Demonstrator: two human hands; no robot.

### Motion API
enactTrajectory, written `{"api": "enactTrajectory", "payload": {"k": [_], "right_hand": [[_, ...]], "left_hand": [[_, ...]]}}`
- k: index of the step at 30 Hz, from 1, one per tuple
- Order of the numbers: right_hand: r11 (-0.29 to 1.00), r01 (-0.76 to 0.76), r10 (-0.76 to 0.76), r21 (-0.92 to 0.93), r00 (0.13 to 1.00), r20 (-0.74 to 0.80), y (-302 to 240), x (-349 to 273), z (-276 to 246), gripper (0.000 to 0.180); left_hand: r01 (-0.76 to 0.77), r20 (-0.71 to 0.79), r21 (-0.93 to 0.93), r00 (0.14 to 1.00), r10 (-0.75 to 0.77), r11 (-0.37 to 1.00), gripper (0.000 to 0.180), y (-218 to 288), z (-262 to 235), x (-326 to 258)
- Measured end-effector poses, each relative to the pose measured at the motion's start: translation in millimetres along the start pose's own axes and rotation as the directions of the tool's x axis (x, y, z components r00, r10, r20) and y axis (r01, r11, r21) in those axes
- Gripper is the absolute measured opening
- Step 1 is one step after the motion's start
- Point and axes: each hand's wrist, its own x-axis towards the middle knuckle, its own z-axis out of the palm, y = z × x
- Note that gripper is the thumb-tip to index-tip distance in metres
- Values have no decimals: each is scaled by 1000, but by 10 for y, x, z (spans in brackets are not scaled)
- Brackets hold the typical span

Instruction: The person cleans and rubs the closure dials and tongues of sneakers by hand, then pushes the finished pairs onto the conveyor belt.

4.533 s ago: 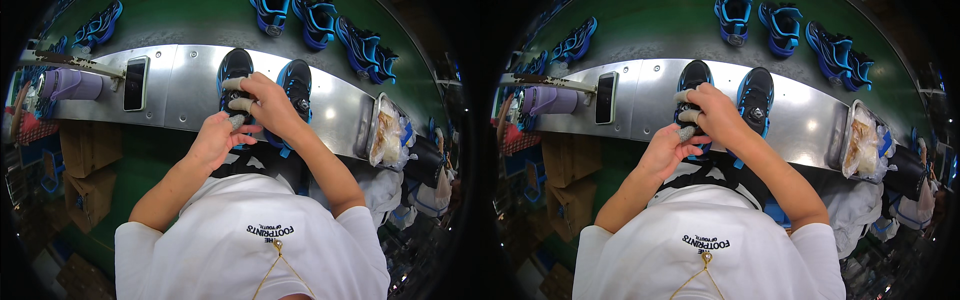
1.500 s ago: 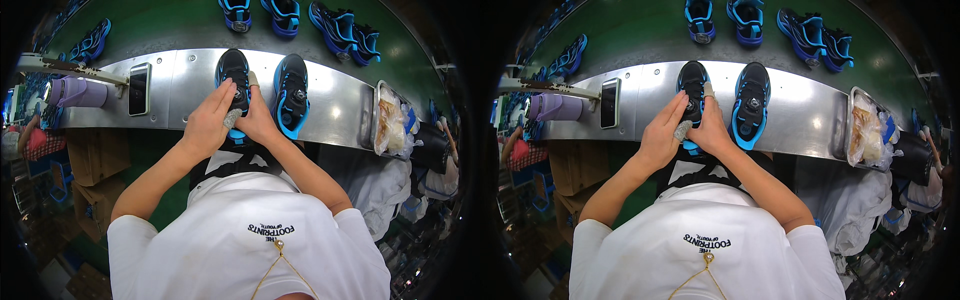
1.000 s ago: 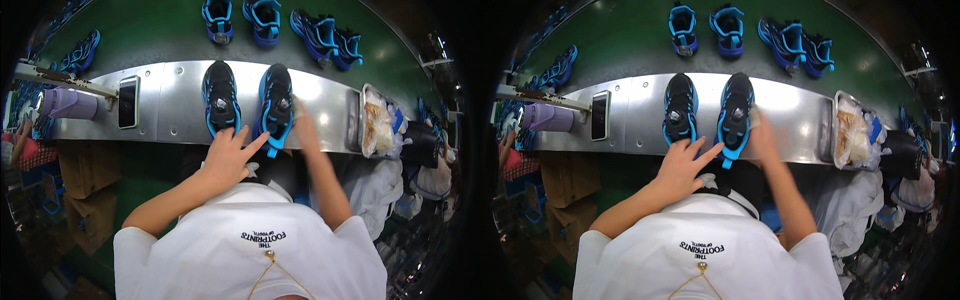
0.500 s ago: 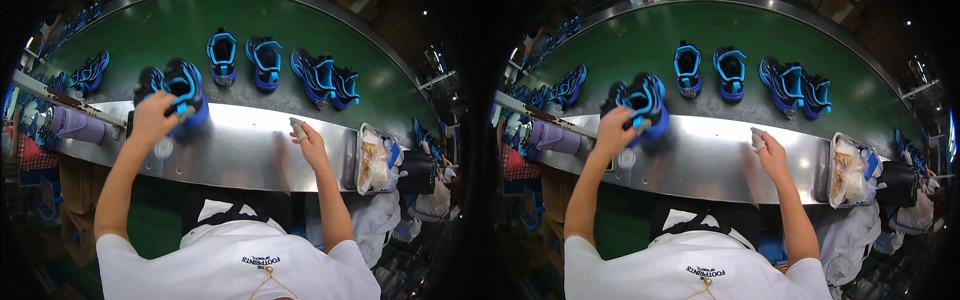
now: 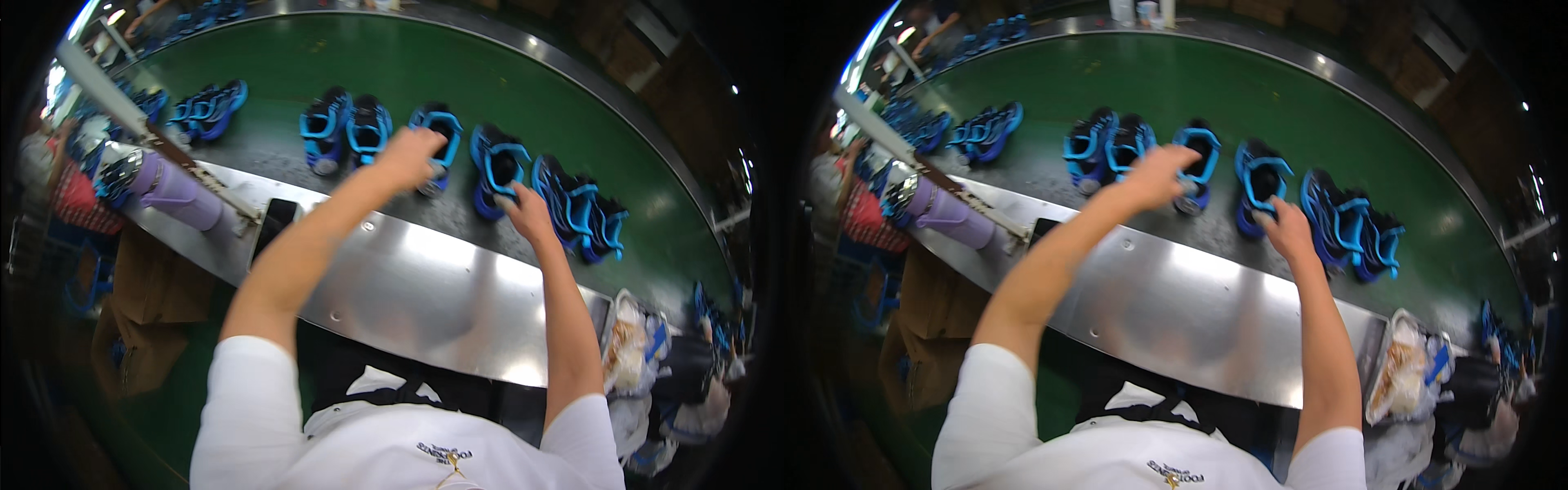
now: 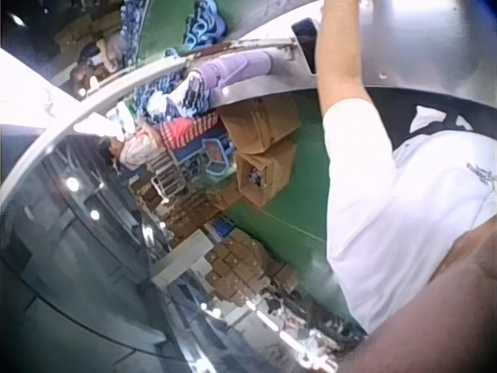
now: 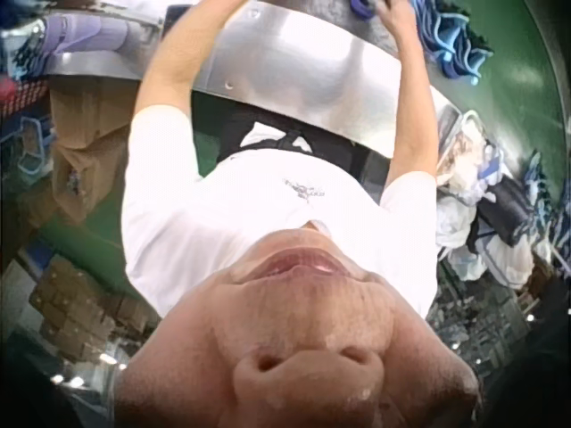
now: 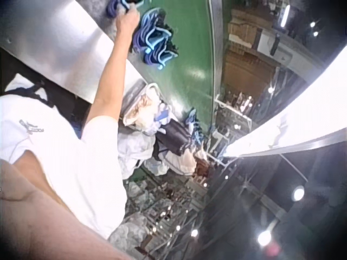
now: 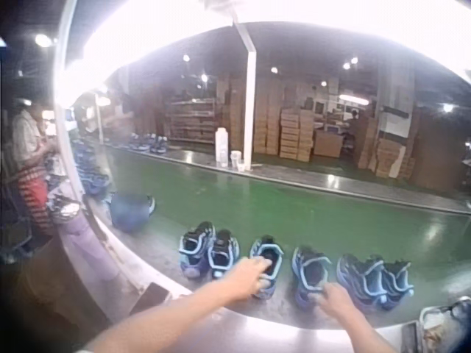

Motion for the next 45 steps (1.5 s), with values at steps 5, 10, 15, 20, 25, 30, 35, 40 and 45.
{"api": "enactTrajectory", "payload": {"k": [5, 10, 15, 20, 25, 30, 35, 40, 45], "right_hand": [[997, 63, -72, 45, 971, 230, -580, -564, -321, 40], [960, 241, -269, 142, 933, 239, -829, -1746, -571, 29], [987, 48, -107, 156, 911, 399, -1083, -2434, -468, 24], [985, -47, 18, 166, 984, 175, -1133, -2279, -911, 43], [933, 360, -361, 12, 933, 3, -1159, -1886, -505, 63], [942, 323, -328, 93, 944, 41, -879, -1866, -317, 64], [927, 375, -375, -6, 927, -4, -1317, -1868, -532, 59], [934, 291, -293, 208, 956, -20, -1034, -1823, -276, 36], [955, 110, -134, 276, 988, 71, -1083, -1893, -345, 34]], "left_hand": [[36, 140, -27, 990, -32, 999, 29, -257, 476, -112], [-2, 142, -267, 989, 41, 964, 25, 653, 106, -1399], [39, 327, -262, 944, 51, 964, 27, 1189, 110, -2366], [154, 33, -419, 987, -154, 895, 43, 1328, -362, -2257], [18, -145, -239, 988, -54, 971, 58, 1128, -148, -1886], [46, -60, -200, 996, -59, 979, 36, 1189, -23, -1681], [77, -12, -163, 997, -80, 984, 36, 1259, -40, -1659], [66, 52, -86, 997, -62, 994, 43, 1330, -15, -1706], [84, -20, -116, 996, -87, 990, 32, 1392, 102, -1734]]}}
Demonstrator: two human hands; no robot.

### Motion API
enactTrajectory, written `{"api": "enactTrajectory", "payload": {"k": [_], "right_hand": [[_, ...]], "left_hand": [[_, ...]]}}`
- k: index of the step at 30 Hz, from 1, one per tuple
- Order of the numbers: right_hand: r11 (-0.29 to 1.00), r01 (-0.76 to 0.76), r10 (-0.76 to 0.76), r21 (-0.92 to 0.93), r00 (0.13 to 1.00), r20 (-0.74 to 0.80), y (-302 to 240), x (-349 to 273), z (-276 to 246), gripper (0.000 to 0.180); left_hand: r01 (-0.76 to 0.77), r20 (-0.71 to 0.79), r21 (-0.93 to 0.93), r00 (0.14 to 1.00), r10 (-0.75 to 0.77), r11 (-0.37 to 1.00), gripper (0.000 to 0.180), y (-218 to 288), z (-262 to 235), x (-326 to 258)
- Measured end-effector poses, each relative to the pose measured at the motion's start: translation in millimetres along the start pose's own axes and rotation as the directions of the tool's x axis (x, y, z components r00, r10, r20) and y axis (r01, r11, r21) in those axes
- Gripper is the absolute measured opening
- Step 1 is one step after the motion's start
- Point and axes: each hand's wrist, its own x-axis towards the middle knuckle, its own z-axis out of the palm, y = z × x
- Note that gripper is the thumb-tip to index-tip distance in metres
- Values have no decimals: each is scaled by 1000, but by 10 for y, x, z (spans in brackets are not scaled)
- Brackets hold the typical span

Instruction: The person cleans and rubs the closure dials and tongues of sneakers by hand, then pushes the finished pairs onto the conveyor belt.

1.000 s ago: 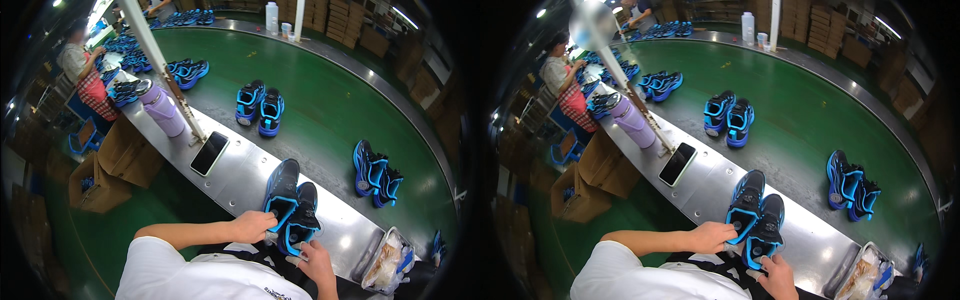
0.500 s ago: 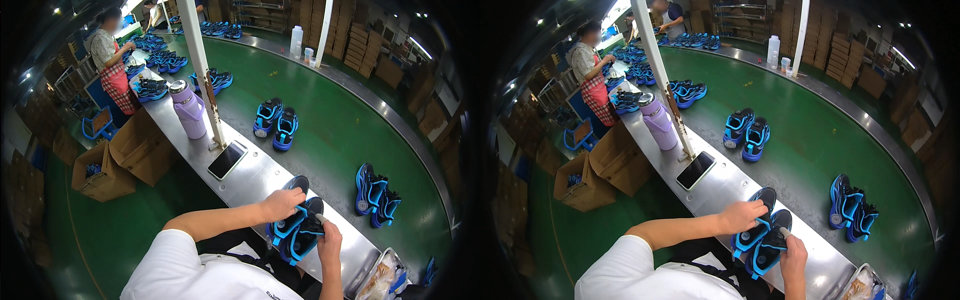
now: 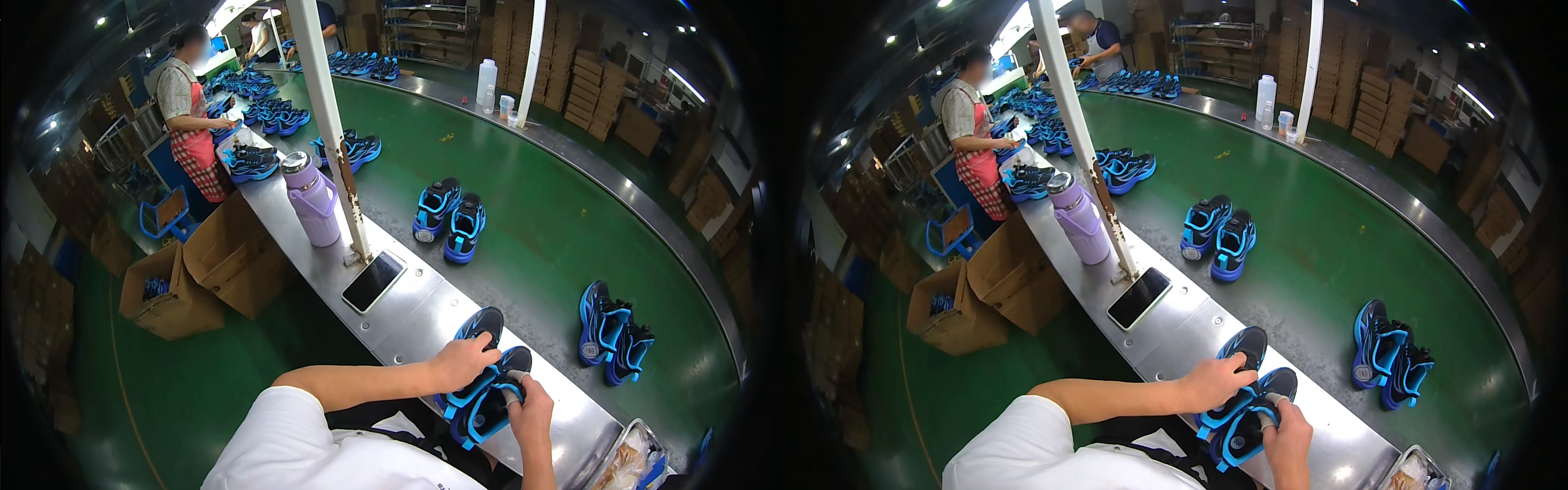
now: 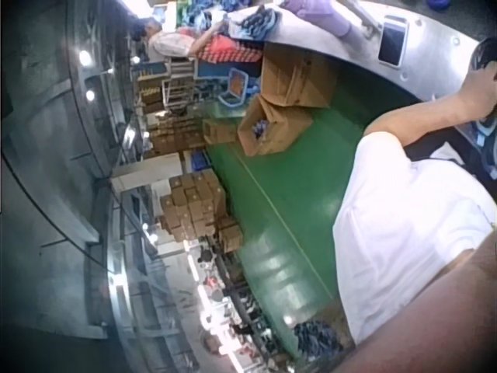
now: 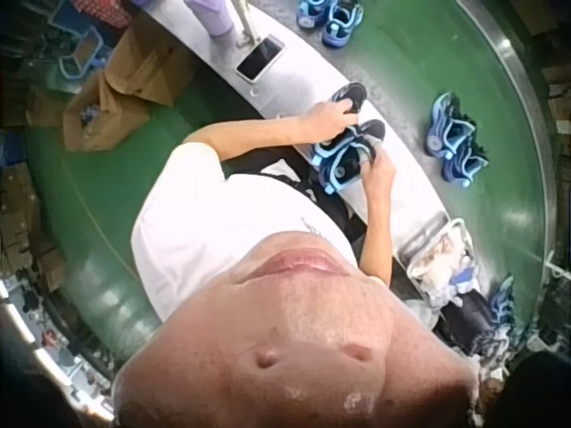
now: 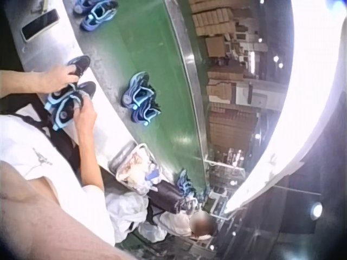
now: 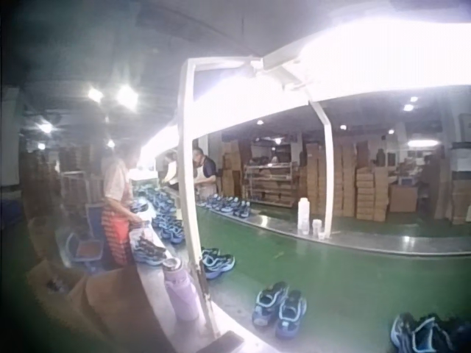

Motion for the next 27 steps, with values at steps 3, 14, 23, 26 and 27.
{"api": "enactTrajectory", "payload": {"k": [3, 14, 23, 26, 27], "right_hand": [[983, 86, -85, -162, 996, 14, -270, -104, -72, 38], [968, 109, -90, -227, 992, 93, -333, -578, -59, 45], [979, 89, -112, 184, 987, 114, -280, -655, -35, 61], [999, -22, 19, 37, 996, 89, -420, -740, 97, 68], [1000, 5, -4, -14, 999, 32, -430, -758, 164, 69]], "left_hand": [[58, 25, -32, 998, -57, 998, 34, 42, 21, -78], [-157, -56, 226, 983, 174, 961, 23, 254, 195, -247], [11, 139, 89, 990, -24, 996, 62, 441, -36, -229], [136, 214, -183, 972, -95, 974, 28, 212, -59, 93], [160, 255, -183, 961, -111, 970, 23, 185, -76, 131]]}}
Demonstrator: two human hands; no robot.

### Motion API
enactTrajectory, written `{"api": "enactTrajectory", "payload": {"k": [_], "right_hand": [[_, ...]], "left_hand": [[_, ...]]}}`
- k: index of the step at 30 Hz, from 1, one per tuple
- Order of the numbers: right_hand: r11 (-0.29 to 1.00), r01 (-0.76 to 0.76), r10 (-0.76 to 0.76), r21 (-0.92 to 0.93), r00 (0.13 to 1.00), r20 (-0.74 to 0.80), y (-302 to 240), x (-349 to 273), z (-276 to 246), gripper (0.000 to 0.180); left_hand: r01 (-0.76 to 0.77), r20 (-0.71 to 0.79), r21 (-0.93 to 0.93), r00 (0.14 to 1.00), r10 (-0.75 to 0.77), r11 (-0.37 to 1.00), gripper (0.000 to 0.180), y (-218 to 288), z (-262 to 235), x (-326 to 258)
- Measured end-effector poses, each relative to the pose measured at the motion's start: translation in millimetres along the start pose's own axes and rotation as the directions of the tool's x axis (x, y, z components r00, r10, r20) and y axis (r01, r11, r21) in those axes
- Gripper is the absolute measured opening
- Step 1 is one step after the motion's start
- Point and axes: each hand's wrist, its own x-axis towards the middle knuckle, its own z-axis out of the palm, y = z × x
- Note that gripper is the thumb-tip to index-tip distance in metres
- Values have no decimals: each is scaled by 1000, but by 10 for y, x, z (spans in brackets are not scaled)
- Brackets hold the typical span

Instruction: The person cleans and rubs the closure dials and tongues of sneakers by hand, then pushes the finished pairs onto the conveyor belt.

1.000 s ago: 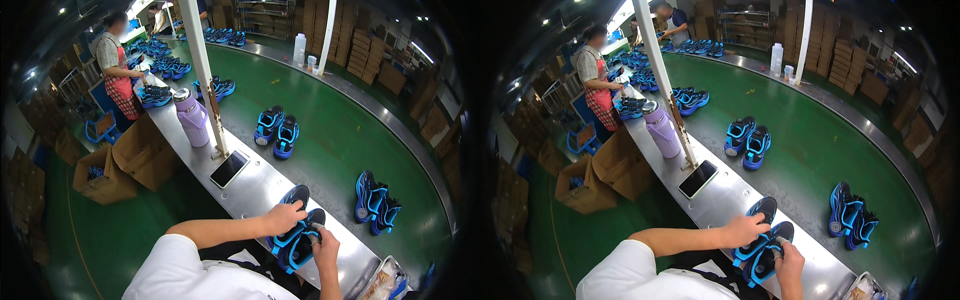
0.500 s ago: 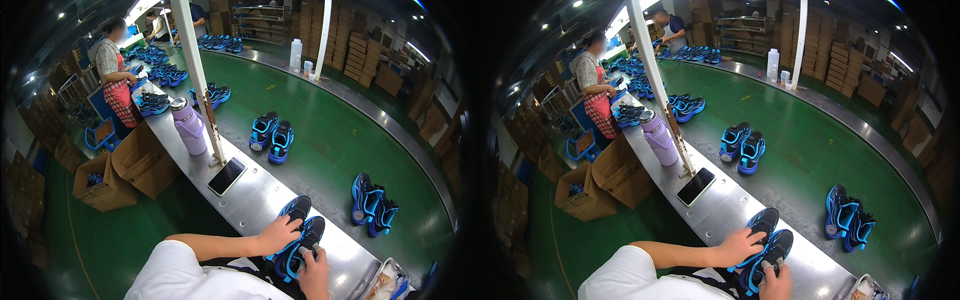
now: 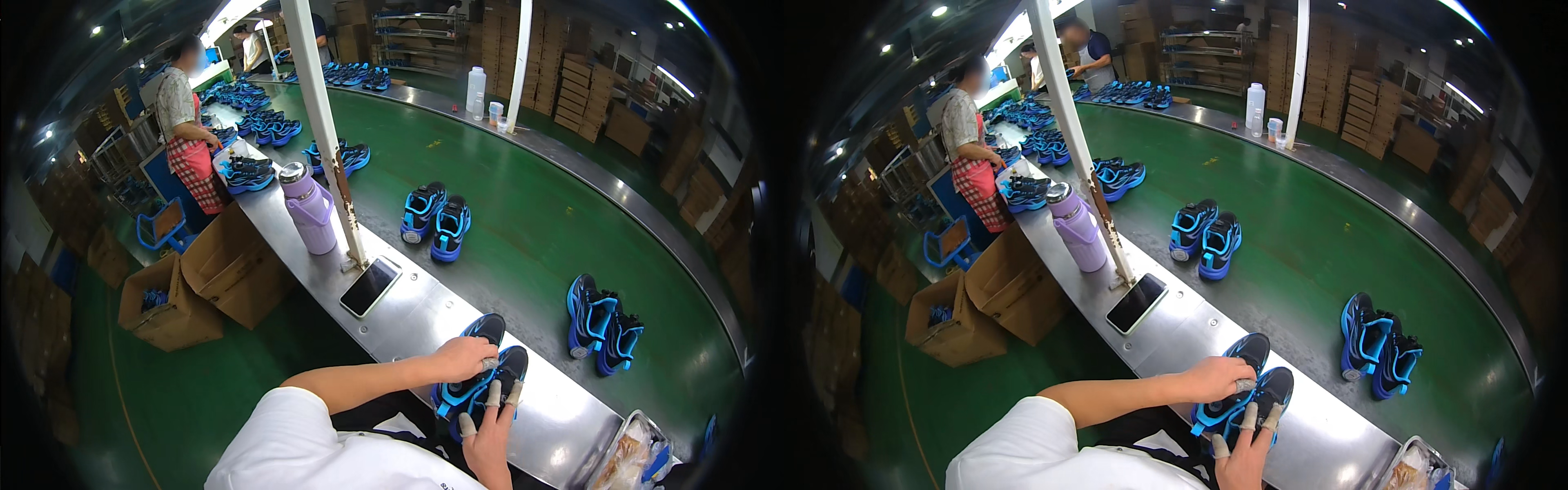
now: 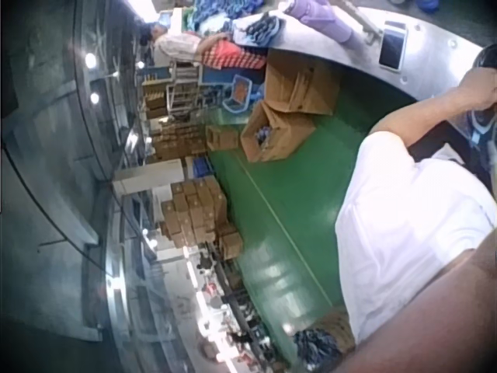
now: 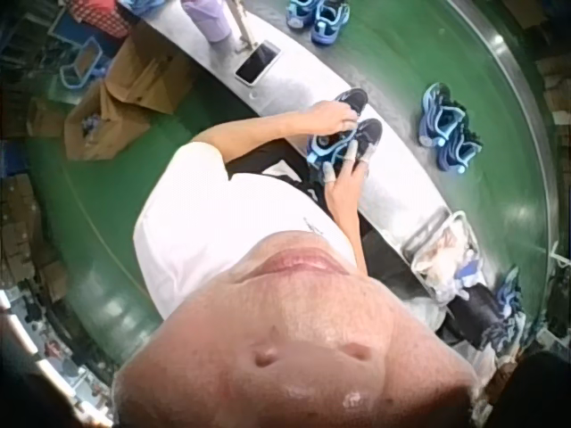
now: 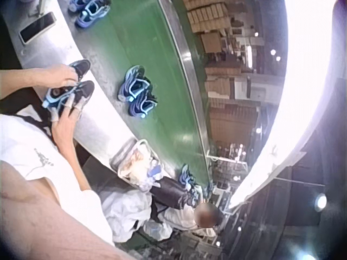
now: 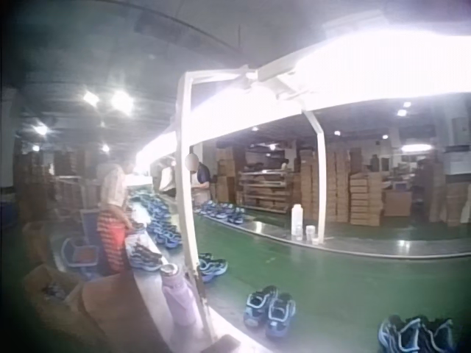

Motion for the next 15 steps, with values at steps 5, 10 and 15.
{"api": "enactTrajectory", "payload": {"k": [5, 10, 15], "right_hand": [[1000, -3, 0, 26, 997, 82, 123, 64, -212, 54], [992, -13, -9, -128, 985, -173, -32, 168, -537, 27], [988, 47, -53, 150, 998, 38, 194, 183, -538, 27]], "left_hand": [[-148, -144, 145, 975, 169, 978, 24, -37, 208, -39], [-182, -241, 49, 952, 189, 982, 15, 8, 44, 99], [-98, 39, -197, 993, 108, 976, 22, -110, 70, 182]]}}
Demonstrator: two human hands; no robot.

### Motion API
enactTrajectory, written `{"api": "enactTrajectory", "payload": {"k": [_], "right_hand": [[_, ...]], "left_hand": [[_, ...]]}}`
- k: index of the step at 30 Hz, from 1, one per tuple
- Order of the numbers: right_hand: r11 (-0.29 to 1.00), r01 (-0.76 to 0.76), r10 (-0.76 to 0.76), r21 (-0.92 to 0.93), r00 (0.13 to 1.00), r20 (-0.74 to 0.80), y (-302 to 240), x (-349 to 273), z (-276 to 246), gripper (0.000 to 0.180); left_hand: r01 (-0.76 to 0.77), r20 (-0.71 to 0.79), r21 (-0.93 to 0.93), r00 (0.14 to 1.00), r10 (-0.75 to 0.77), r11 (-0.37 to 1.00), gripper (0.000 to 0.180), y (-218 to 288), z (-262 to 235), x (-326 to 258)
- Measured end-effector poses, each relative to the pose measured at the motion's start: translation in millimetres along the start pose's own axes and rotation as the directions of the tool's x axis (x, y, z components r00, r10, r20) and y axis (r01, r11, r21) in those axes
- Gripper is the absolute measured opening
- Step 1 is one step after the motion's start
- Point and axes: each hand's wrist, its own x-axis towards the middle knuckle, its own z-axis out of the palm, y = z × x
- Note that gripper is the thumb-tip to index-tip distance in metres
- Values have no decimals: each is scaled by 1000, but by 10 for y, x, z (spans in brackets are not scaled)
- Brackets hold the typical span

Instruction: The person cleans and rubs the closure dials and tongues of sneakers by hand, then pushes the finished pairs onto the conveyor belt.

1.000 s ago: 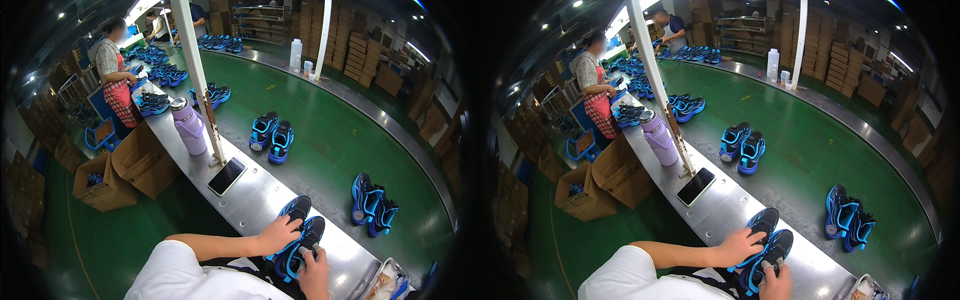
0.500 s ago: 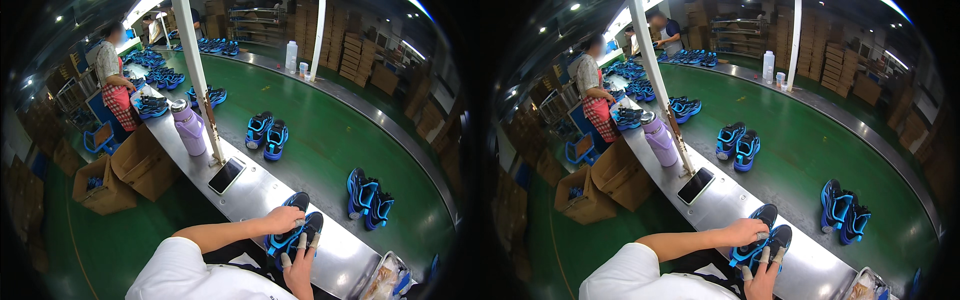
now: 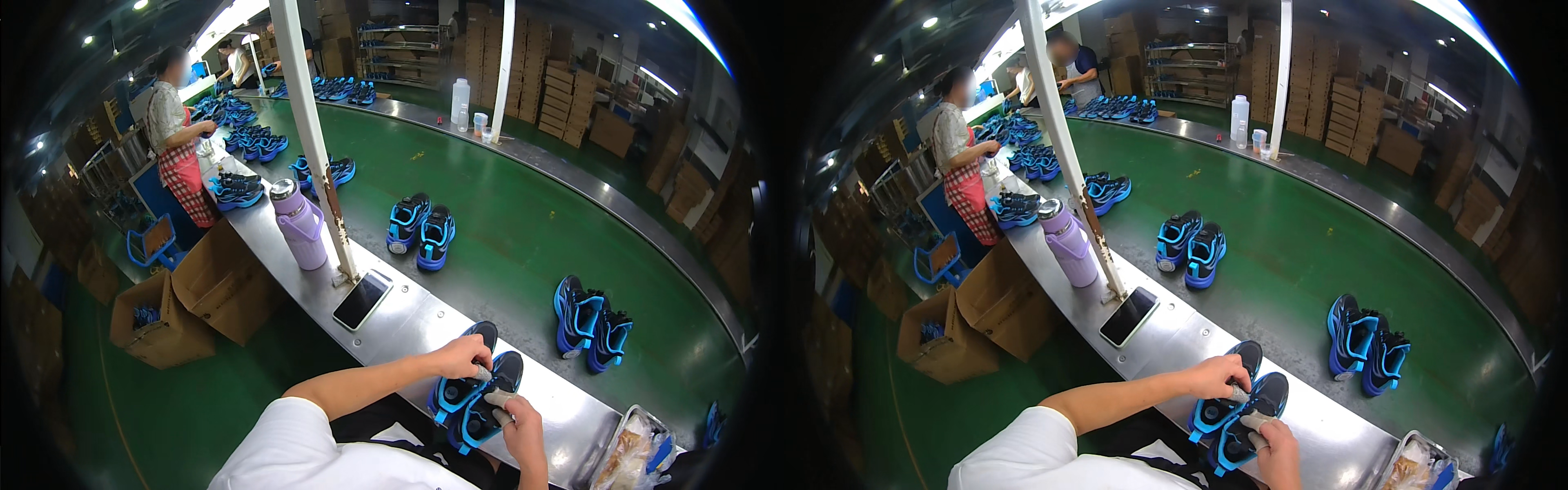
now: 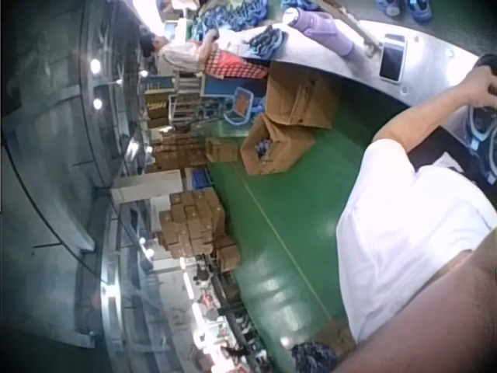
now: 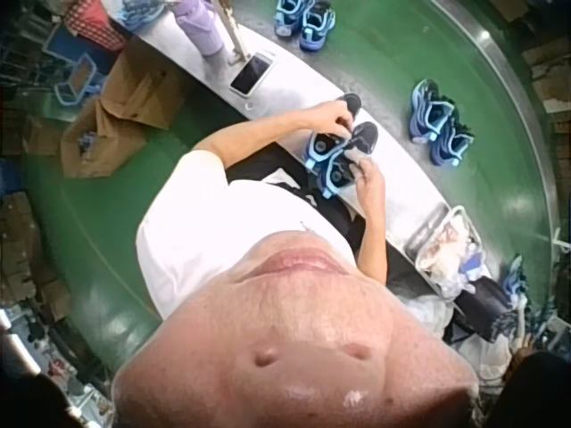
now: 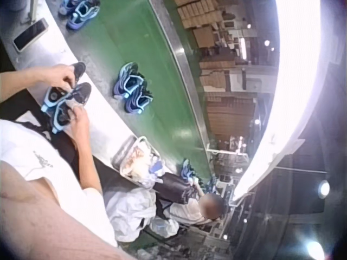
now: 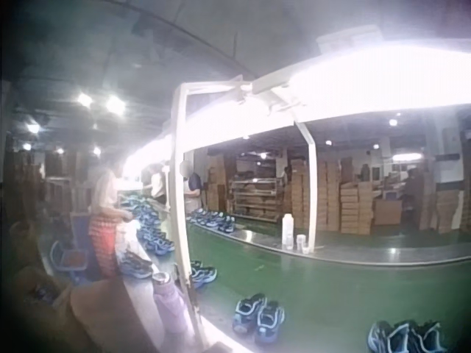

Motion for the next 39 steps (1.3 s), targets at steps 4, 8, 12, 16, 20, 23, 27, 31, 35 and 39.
{"api": "enactTrajectory", "payload": {"k": [4, 8, 12, 16, 20, 23, 27, 31, 35, 39], "right_hand": [[989, 32, -40, -146, 998, -51, 106, 47, -33, 27], [987, 142, -131, -74, 982, 134, 337, 104, -183, 28], [951, 110, -112, -289, 994, 10, 264, 75, -89, 35], [967, 99, -101, -236, 995, 5, 268, 88, -187, 33], [977, 146, -133, -154, 987, 93, 378, 32, -208, 35], [946, 155, -154, -284, 988, 26, 310, 43, -239, 37], [997, 2, -11, 72, 992, 126, 383, 74, -287, 37], [964, 129, -129, -231, 992, 15, 465, 42, -250, 46], [934, -62, -6, 352, 982, 187, 409, 43, -291, 44], [994, 24, -13, -103, 994, 105, 379, -37, -268, 43]], "left_hand": [[21, -34, 58, 999, -19, 998, 20, 123, 71, -38], [14, -95, 123, 995, -3, 992, 20, 155, 170, -44], [-52, -158, 180, 984, 81, 982, 21, 139, 271, -54], [54, -382, 83, 924, -18, 995, 26, 325, 287, -145], [-25, -164, -18, 986, 22, 1000, 34, 256, 231, -107], [45, -129, -138, 990, -63, 989, 37, 276, 186, -90], [49, -180, 24, 983, -44, 999, 37, 245, 238, -54], [5, -69, -195, 997, -19, 981, 36, 134, 197, -9], [51, -184, -4, 982, -51, 999, 45, 160, 227, -1], [59, -1, -204, 998, -61, 977, 42, 292, 240, -109]]}}
